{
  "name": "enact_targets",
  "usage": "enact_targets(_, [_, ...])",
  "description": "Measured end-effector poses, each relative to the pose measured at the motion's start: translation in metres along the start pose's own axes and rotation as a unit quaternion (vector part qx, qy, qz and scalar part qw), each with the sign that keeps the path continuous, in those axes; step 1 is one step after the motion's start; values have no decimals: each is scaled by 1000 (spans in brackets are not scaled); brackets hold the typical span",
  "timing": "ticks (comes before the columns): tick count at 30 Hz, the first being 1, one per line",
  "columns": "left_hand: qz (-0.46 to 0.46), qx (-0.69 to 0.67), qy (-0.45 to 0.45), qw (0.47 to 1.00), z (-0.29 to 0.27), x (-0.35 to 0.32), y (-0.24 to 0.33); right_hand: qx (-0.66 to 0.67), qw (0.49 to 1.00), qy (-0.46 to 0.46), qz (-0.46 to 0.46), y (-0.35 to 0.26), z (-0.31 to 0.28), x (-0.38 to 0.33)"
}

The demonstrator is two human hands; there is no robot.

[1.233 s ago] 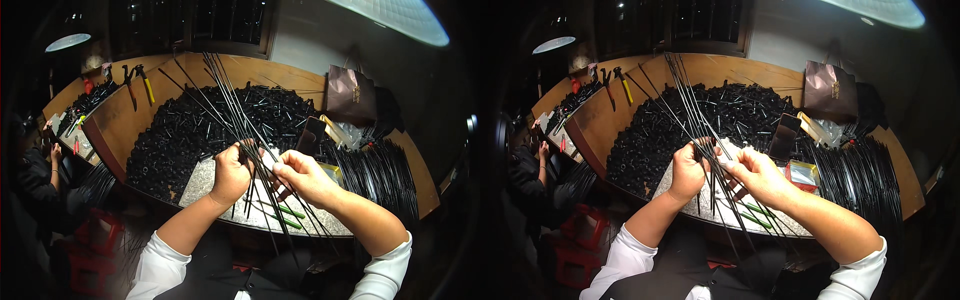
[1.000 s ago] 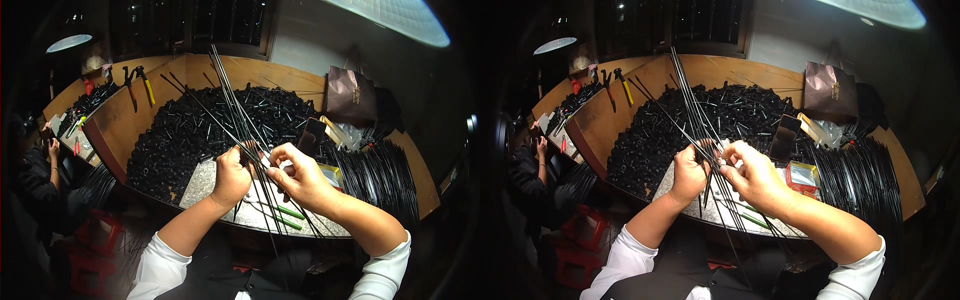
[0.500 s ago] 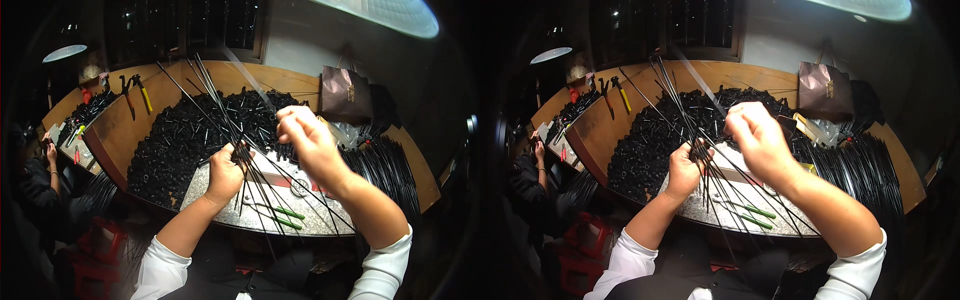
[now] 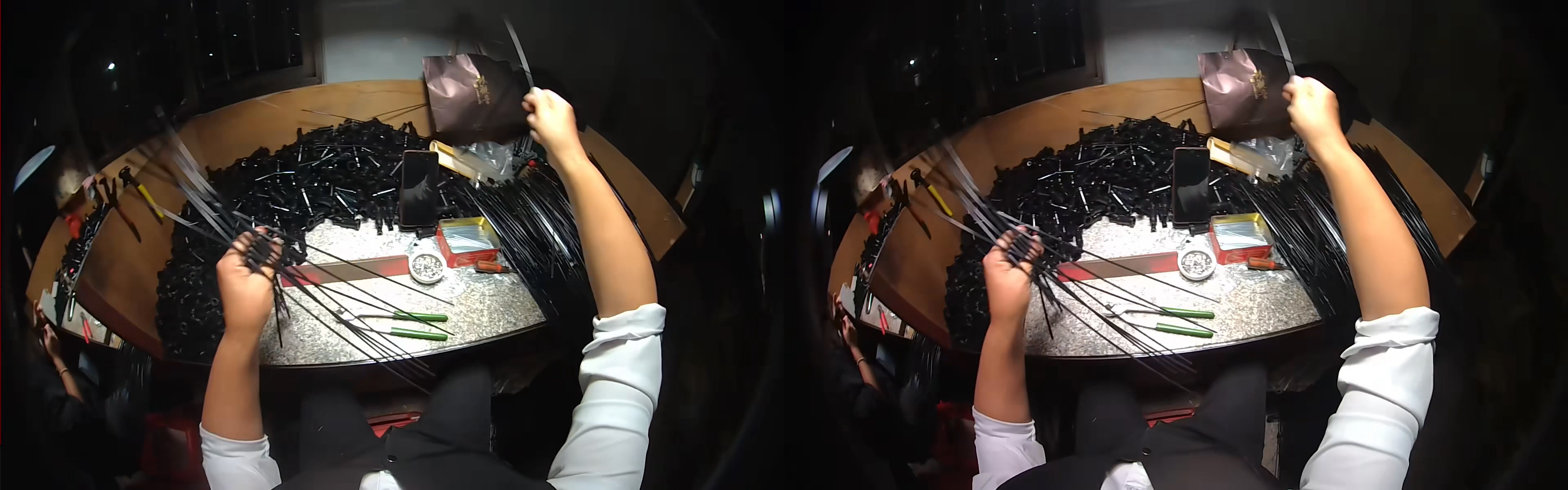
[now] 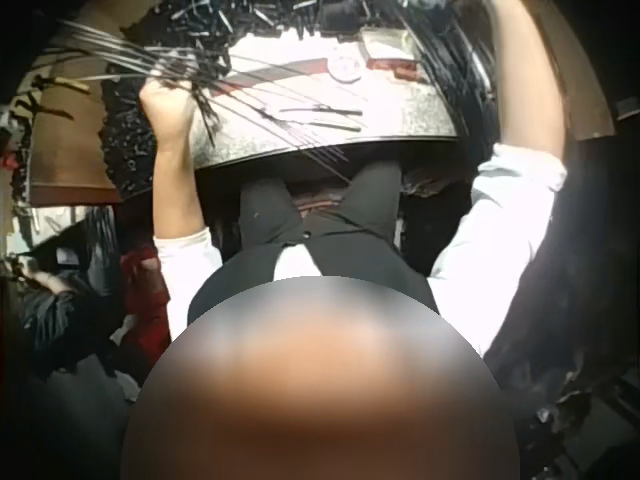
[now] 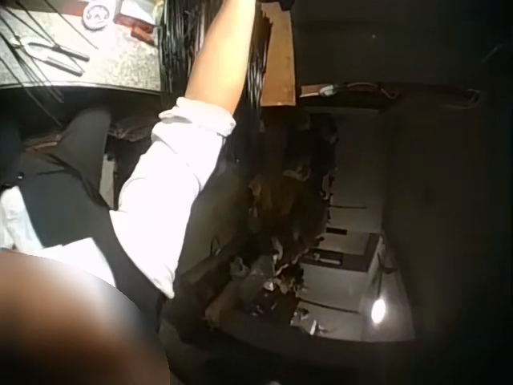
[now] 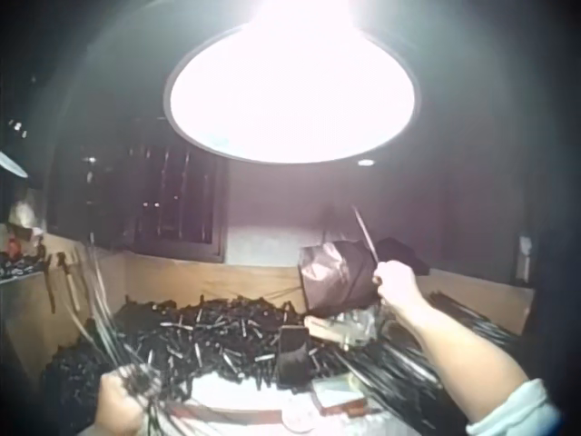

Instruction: Assembling hairbrushes by inserting bundles of bristles into base components and securing them using pliers and a hammer.

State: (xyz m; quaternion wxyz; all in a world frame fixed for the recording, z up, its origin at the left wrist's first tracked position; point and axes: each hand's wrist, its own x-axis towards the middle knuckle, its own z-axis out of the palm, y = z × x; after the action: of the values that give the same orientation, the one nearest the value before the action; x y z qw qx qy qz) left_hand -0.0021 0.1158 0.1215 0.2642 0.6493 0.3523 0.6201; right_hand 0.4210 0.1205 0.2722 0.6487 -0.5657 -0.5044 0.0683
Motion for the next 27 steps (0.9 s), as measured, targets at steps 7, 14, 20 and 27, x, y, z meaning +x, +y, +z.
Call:
enact_targets(7, [-30, -123, -15, 992, -3, -6, 33, -578, 811, -30, -85, 164, -125, -51])
enact_targets(14, [-56, -104, -41, 992, 7, -10, 49, -732, 673, -40, -102, 195, -140, -93])
enact_targets(20, [-80, -126, -32, 988, 7, -15, 44, -527, 790, -177, -259, 140, -20, -150])
enact_targets(27, [-65, -100, -41, 992, 16, -16, 56, -270, 817, -387, -330, 120, 54, -267])
